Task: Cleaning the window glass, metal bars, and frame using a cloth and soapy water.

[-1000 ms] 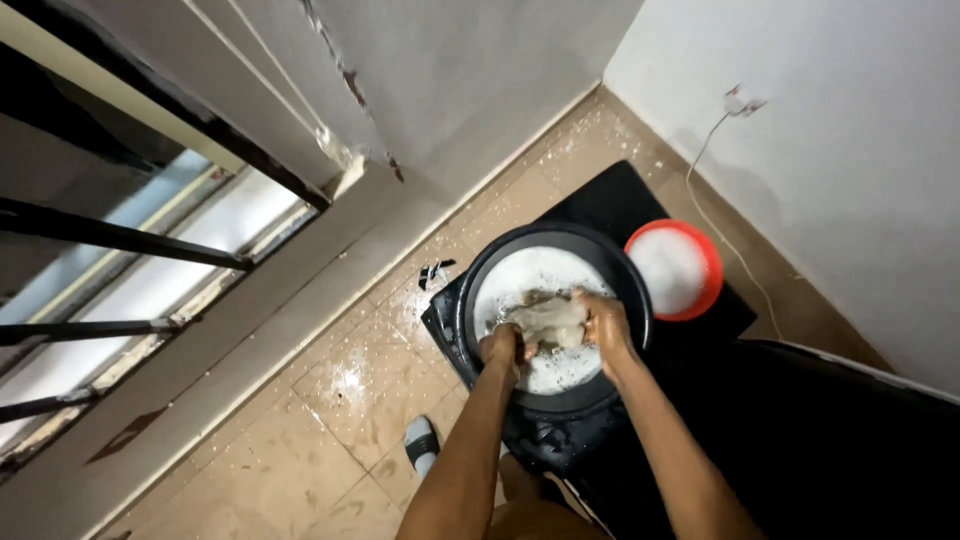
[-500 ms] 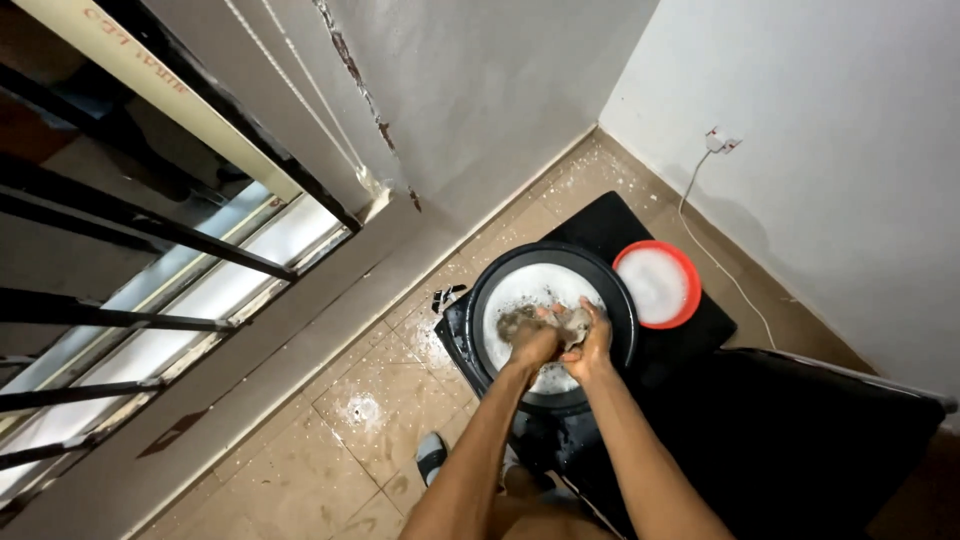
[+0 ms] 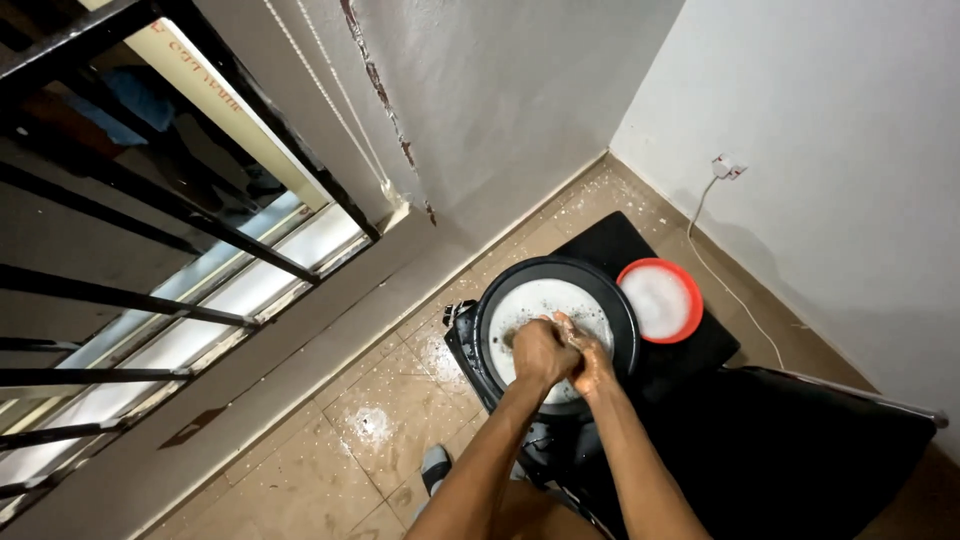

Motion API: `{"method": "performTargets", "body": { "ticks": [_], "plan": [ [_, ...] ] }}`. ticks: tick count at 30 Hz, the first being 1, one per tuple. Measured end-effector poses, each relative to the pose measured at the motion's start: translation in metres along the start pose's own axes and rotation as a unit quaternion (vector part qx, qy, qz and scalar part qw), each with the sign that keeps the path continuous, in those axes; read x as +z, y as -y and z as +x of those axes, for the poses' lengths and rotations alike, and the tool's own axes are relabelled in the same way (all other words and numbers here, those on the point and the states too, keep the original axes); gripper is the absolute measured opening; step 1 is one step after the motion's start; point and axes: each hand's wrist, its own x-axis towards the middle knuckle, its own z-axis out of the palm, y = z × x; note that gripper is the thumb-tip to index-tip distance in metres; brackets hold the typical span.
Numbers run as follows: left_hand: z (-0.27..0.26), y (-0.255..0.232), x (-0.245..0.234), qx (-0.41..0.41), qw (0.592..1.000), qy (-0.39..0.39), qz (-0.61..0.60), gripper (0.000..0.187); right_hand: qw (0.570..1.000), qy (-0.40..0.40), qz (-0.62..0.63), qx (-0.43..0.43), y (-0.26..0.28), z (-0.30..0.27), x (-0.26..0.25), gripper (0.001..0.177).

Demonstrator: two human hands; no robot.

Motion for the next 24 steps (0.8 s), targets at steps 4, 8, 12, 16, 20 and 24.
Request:
{"method": "performTargets", "body": {
  "ticks": [4,8,12,16,20,24],
  "plan": [
    [0.003,0.007,0.019,0.065,0.997,-0.019,-0.023,0.015,0.998,-0.001,-0.044,-0.037,0.002,0.012,-0.014,0.072],
    [0.005,0.002,0.025,0.063,0.995,-0.052,0.053,0.012,0.997,-0.075,0.001,0.001,0.027,-0.024,0.050,0.047],
    [-0.017,-0.024,-0.006,0.052,0.989,0.010,0.136,0.020,0.986,-0.154,-0.014,0.060,0.012,0.008,0.016,0.061],
    [-0.018,-0.011,-0.010,0.089,0.986,0.081,0.116,0.023,0.982,-0.168,-0.081,0.011,0.001,0.050,-0.022,0.066],
    [-0.029,0.004,-0.025,0.161,0.987,-0.009,0.014,0.032,0.956,-0.213,-0.198,-0.035,0.006,0.064,0.008,0.064],
    [-0.038,0.011,-0.056,0.106,0.992,-0.064,-0.035,0.034,0.939,-0.285,-0.187,-0.043,-0.008,0.078,-0.003,0.057]
  ]
}}
